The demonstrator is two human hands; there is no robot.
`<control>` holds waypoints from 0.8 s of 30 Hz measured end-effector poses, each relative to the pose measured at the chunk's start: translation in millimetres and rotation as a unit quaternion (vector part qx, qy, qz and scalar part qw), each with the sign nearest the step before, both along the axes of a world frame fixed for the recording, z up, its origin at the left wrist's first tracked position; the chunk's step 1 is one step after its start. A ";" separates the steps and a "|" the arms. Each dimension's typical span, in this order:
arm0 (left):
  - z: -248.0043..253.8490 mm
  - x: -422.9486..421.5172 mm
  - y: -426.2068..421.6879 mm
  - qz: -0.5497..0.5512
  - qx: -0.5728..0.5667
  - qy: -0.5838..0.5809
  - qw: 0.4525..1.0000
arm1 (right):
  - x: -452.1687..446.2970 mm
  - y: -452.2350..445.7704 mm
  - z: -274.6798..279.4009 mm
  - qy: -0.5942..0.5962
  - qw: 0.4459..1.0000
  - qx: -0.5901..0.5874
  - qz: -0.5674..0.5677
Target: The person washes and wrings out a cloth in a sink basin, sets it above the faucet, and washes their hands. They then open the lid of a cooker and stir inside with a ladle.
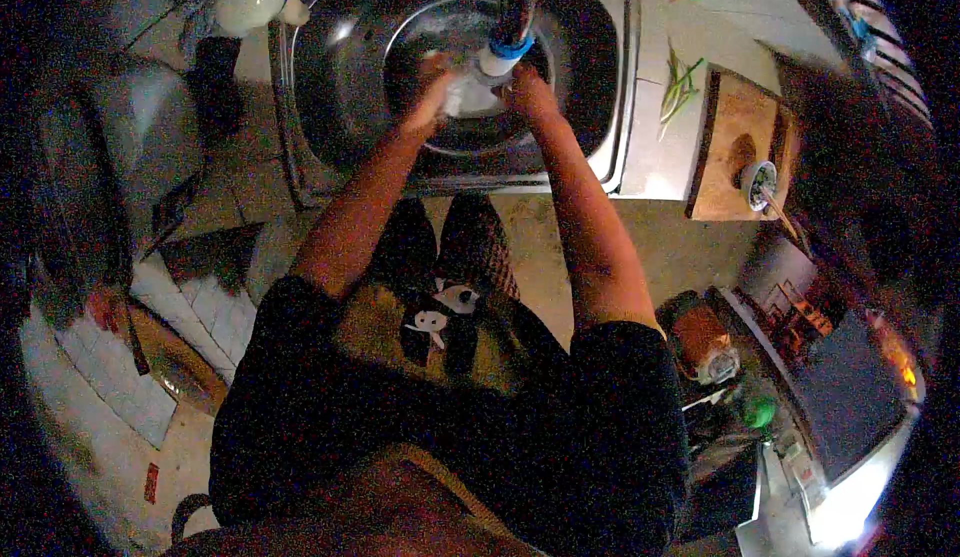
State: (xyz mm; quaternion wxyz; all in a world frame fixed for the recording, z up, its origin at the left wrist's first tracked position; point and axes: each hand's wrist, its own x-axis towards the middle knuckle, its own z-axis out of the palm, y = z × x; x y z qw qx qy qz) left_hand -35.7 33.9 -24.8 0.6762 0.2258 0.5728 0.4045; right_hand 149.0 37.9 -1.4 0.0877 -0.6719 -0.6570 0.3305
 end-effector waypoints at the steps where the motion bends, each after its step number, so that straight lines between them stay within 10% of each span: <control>1: -24.1 -6.3 -9.4 0.018 0.010 0.006 1.000 | 0.7 5.7 29.0 -0.018 1.000 -0.006 -0.019; 5: 62.1 -25.4 -12.1 0.003 -0.161 0.044 0.986 | 24.6 59.8 76.2 0.237 0.934 0.221 -0.152; 10: 17.6 -36.1 -26.5 0.028 -0.125 0.028 0.991 | -20.1 108.0 201.6 0.287 0.881 0.302 -0.224; 17: 28.2 -37.3 -35.7 0.040 -0.102 -0.008 0.994 | -5.2 96.6 190.3 0.202 0.910 0.340 -0.124; 21: 47.4 -29.7 -35.0 0.039 -0.156 -0.002 0.987 | -20.8 52.9 114.9 0.439 0.855 0.214 -0.175; 24: 54.3 -19.4 -32.9 0.122 -0.257 -0.025 0.958 | -19.7 31.8 25.4 0.235 0.939 0.148 -0.203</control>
